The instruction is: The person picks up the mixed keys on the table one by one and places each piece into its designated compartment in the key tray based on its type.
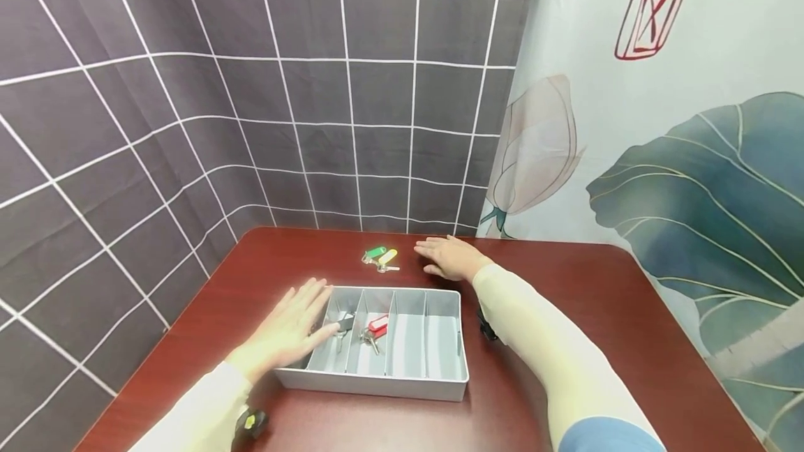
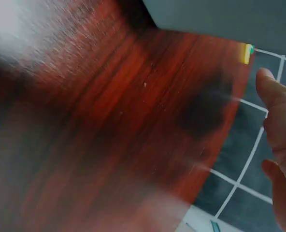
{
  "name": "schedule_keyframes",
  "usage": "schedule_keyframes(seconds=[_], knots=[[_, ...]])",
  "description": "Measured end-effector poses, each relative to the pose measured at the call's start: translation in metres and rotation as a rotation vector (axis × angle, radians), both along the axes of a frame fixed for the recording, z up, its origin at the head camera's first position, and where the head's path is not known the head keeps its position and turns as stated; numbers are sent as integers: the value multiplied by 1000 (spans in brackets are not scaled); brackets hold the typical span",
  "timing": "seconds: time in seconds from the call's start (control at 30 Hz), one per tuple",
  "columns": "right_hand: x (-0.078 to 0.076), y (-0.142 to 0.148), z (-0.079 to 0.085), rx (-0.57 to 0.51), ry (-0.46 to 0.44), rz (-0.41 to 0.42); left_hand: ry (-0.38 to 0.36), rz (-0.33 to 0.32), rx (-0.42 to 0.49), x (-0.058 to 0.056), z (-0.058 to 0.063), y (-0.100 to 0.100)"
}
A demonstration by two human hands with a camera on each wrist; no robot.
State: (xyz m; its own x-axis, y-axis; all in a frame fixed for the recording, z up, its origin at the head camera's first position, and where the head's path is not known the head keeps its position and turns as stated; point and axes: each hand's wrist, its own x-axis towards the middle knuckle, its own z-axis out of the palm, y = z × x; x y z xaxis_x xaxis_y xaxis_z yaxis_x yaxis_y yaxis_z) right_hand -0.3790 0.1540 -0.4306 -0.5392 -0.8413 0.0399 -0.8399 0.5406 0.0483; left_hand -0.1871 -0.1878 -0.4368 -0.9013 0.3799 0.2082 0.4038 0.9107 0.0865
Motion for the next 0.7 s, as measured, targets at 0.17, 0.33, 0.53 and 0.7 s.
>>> schedule_keyframes(seconds=[0.17, 0.33, 0.53, 0.7], knots=[[-11, -16, -2, 108, 31, 44, 17, 4, -8, 0, -2, 0], [-14, -33, 1, 188, 67, 98, 23, 8, -6, 3, -4, 1], [-13, -50, 3, 292, 94, 119, 27, 18, -7, 4, -3, 2], [-11, -56, 4, 353, 58, 47, 39, 12, -23, 2, -3, 1]])
